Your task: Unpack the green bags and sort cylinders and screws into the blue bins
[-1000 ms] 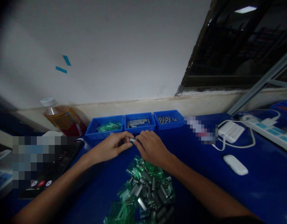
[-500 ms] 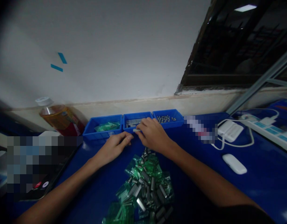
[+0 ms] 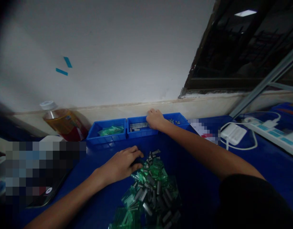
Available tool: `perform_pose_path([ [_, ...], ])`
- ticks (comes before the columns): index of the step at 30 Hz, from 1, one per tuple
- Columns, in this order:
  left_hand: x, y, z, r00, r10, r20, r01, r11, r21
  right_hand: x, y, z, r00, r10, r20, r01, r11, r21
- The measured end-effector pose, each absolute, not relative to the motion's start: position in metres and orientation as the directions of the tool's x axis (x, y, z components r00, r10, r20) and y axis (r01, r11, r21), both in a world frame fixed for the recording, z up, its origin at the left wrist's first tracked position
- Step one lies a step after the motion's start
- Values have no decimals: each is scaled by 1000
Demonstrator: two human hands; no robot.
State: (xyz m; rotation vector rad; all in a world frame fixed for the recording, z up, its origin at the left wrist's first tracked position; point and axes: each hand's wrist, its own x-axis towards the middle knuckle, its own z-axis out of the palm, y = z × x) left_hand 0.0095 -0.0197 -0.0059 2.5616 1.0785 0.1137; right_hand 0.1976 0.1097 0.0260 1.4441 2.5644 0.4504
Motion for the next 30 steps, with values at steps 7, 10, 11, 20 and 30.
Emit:
perform_pose_path([
  [7,12,-21,-8,713,699,-57,670,-654,351,195,113,23,-507,862,-5,803,474,360],
  [10,10,-20,-9,710,702,-55,664,-642,385,198,114,29,-496,868,-3,822,471,319],
  [11,9,-19,-9,708,705,-51,663,-637,394,200,113,34,-487,873,11,833,461,307],
  [20,-6,-2,28,470,846,254,609,-518,601,199,11,40,-270,927,260,751,372,-546],
  [30,17,-32,24,687,638,347,482,-758,439,198,-31,13,-161,981,-110,40,-105,-994],
])
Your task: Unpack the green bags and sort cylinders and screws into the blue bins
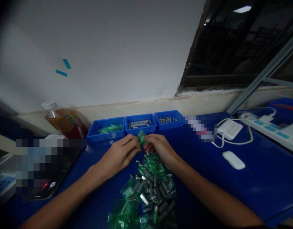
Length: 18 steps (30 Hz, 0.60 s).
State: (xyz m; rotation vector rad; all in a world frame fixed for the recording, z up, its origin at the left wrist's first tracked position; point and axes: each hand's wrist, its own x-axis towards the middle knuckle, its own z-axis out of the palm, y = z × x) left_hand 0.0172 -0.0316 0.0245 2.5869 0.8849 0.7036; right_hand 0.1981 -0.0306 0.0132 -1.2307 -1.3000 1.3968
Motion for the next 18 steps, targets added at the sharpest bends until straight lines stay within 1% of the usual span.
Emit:
perform_pose_path([
  [2,19,-31,21,682,647,341,475,-747,465,204,-35,9,-104,994,-24,101,-13,-995],
  [3,20,-30,20,662,672,332,473,-718,510,207,-38,6,-73,996,49,171,61,-983],
  [4,21,-28,19,631,712,310,468,-667,580,210,-42,2,-55,987,149,262,158,-952],
  [5,22,-26,18,588,763,268,456,-587,669,212,-45,-1,-56,960,273,360,275,-892],
  [6,23,-25,17,541,817,201,436,-477,764,214,-49,-5,-87,911,404,453,397,-798],
  [7,24,-24,16,496,860,119,405,-350,845,216,-53,-9,-141,844,518,526,507,-683],
  [8,25,-22,15,465,885,36,363,-228,903,217,-56,-12,-209,773,599,572,593,-566],
  [9,26,-21,14,453,891,-30,318,-130,939,218,-58,-16,-273,714,645,596,652,-469],
  [10,27,-20,13,460,885,-74,281,-66,957,218,-60,-19,-319,673,667,610,684,-399],
  [11,27,-19,13,478,874,-92,259,-41,965,218,-61,-21,-344,651,677,623,698,-354],
  [12,26,-18,13,501,861,-89,261,-52,964,218,-62,-22,-361,641,678,631,703,-329],
  [13,24,-16,14,507,859,-68,296,-99,950,217,-62,-22,-371,638,675,634,705,-318],
  [14,20,-13,16,489,872,-27,367,-178,913,217,-62,-22,-380,641,667,634,705,-317],
  [15,14,-10,20,453,891,43,462,-276,843,217,-62,-20,-385,646,659,630,706,-324],
  [16,7,-7,24,408,902,140,565,-370,737,217,-63,-18,-388,652,651,623,706,-336],
  [18,-10,1,33,338,869,361,735,-484,476,218,-63,-15,-384,668,638,613,701,-365],
])
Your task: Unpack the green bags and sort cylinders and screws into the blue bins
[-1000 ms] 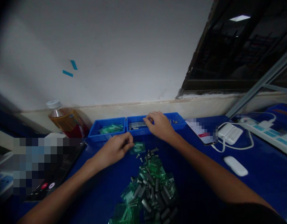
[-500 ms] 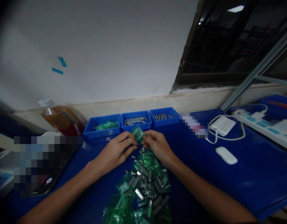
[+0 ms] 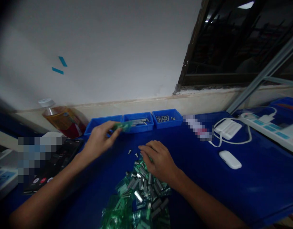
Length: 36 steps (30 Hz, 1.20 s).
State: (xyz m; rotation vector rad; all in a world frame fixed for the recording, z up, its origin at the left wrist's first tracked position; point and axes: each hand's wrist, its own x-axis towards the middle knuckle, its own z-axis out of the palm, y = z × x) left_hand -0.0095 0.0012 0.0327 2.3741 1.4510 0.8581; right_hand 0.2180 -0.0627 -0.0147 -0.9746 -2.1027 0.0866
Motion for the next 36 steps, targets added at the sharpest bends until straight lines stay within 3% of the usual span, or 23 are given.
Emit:
perform_pose_path([
  [2,-26,8,40,314,817,483,837,-478,264,221,-62,-12,-369,678,636,610,693,-385],
  [4,-36,11,43,333,801,498,890,-441,114,223,-61,-12,-362,691,626,616,681,-396],
  [7,-32,7,41,452,801,392,857,-512,58,225,-59,-14,-365,719,592,636,657,-405],
  [11,-8,-13,29,723,689,51,658,-709,253,225,-58,-17,-402,738,542,650,647,-399],
  [13,2,-21,21,786,615,-62,604,-742,292,225,-58,-17,-412,734,540,645,654,-396],
  [16,8,-26,10,825,555,-105,558,-773,301,225,-58,-17,-419,735,533,634,657,-408],
  [19,8,-23,7,830,555,-57,532,-756,382,224,-59,-19,-421,740,524,624,656,-426],
  [22,10,-19,8,758,651,39,491,-609,624,221,-61,-21,-409,735,541,618,659,-429],
  [26,25,-24,5,573,815,82,212,-244,946,214,-66,-24,-350,709,612,626,663,-410],
  [28,35,-31,1,512,858,23,55,-60,997,211,-68,-24,-299,696,653,655,647,-390],
  [32,44,-39,-4,454,880,-142,-115,216,970,211,-69,-21,-269,683,679,681,633,-367],
  [36,43,-38,-5,458,877,-149,-37,186,982,212,-70,-19,-311,687,657,647,660,-383],
])
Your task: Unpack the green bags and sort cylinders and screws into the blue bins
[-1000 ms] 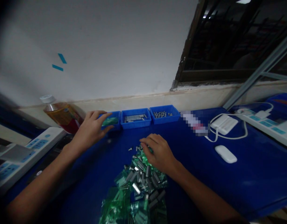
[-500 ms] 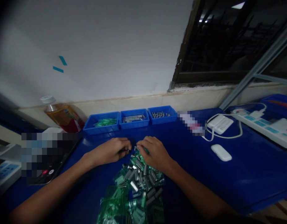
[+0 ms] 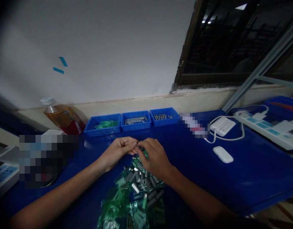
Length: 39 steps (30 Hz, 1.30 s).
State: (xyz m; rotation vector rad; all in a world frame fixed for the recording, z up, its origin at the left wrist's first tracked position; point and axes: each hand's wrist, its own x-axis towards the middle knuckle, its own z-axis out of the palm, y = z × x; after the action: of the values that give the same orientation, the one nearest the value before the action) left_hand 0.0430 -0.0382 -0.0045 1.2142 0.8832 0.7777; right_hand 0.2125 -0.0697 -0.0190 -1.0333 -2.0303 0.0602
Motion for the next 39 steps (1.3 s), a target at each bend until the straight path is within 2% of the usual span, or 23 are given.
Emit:
perform_pose_path([
  [3,43,-38,-5,450,892,-46,66,18,998,210,-73,-19,-297,695,655,685,633,-361],
  [6,41,-38,-5,493,868,59,200,-179,963,211,-69,-17,-299,695,654,727,609,-316],
  [8,35,-34,-3,541,837,90,384,-340,858,219,-57,-14,-275,714,643,779,558,-286],
  [11,20,-24,2,630,774,66,602,-541,588,245,-21,-11,-162,773,613,879,395,-266],
  [13,11,-19,6,736,676,0,584,-635,505,268,7,-9,-64,825,561,936,245,-254],
  [16,7,-18,10,848,527,-52,476,-715,512,299,46,-7,16,880,475,972,98,-215],
  [21,16,-28,4,845,533,-30,488,-749,448,331,89,3,57,930,363,989,-3,-146],
  [25,16,-26,-3,821,566,74,474,-748,464,339,111,13,60,960,275,996,-41,-74],
  [29,14,-16,-10,744,647,167,458,-676,578,335,122,17,40,976,214,999,-40,-5],
  [32,15,-10,-20,693,702,162,417,-574,705,331,123,17,21,978,205,999,-30,37],
  [35,16,-7,-31,651,747,133,371,-467,803,331,119,19,10,974,226,998,-25,62],
  [39,16,-4,-41,562,818,125,329,-359,873,324,95,23,31,950,311,998,-45,40],
])
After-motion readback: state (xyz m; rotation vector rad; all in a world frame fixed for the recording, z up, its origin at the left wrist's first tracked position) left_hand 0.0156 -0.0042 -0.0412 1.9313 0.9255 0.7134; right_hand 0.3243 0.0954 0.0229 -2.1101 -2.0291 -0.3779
